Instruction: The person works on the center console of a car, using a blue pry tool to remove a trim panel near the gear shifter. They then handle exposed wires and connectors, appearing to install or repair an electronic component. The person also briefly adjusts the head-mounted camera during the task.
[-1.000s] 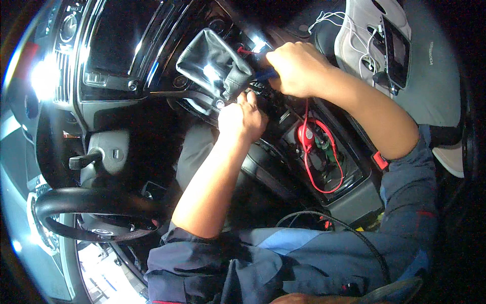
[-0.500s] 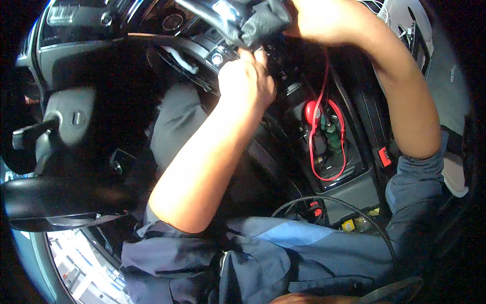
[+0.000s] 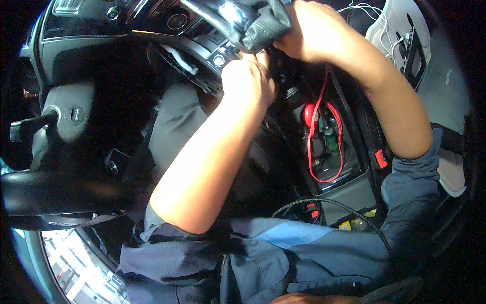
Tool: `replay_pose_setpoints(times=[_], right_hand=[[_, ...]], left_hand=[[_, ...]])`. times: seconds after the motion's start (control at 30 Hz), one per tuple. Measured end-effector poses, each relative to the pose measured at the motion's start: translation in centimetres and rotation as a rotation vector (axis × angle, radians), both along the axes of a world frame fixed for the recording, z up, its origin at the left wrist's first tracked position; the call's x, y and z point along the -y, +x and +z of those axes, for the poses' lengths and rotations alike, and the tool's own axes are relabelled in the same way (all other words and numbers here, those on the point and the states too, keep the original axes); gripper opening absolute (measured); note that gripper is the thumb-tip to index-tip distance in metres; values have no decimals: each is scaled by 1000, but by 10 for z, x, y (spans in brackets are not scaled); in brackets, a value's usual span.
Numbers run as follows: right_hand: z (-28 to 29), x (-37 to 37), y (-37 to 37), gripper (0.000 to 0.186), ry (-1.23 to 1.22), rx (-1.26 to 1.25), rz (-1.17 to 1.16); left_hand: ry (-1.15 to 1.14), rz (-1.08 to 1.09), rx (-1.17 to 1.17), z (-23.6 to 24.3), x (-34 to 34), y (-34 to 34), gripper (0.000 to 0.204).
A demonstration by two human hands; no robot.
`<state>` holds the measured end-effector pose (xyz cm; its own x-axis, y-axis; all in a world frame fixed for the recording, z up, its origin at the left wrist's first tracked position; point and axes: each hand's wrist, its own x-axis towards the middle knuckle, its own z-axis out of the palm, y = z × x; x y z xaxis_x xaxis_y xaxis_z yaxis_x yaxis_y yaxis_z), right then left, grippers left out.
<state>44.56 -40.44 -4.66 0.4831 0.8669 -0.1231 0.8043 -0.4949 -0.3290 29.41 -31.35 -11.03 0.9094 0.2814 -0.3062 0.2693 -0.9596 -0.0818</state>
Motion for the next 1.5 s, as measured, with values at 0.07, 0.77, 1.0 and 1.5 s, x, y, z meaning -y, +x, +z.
replay_pose_setpoints(times=[0.07, 0.77, 1.0, 1.5], right_hand=[[-13, 3, 3, 26, -157, -20, 51], [-62, 34, 9, 32, 162, 91, 76], [-74, 40, 7, 28, 248, 57, 73], [-82, 59, 6, 25, 430, -57, 118]], left_hand=[[-69, 56, 3, -4, -2, 1, 41], [-65, 55, 38, 3, 1, -8, 50], [-193, 243, -170, 31, -11, 13, 71], [-525, 338, -114, 39, -44, 6, 56]])
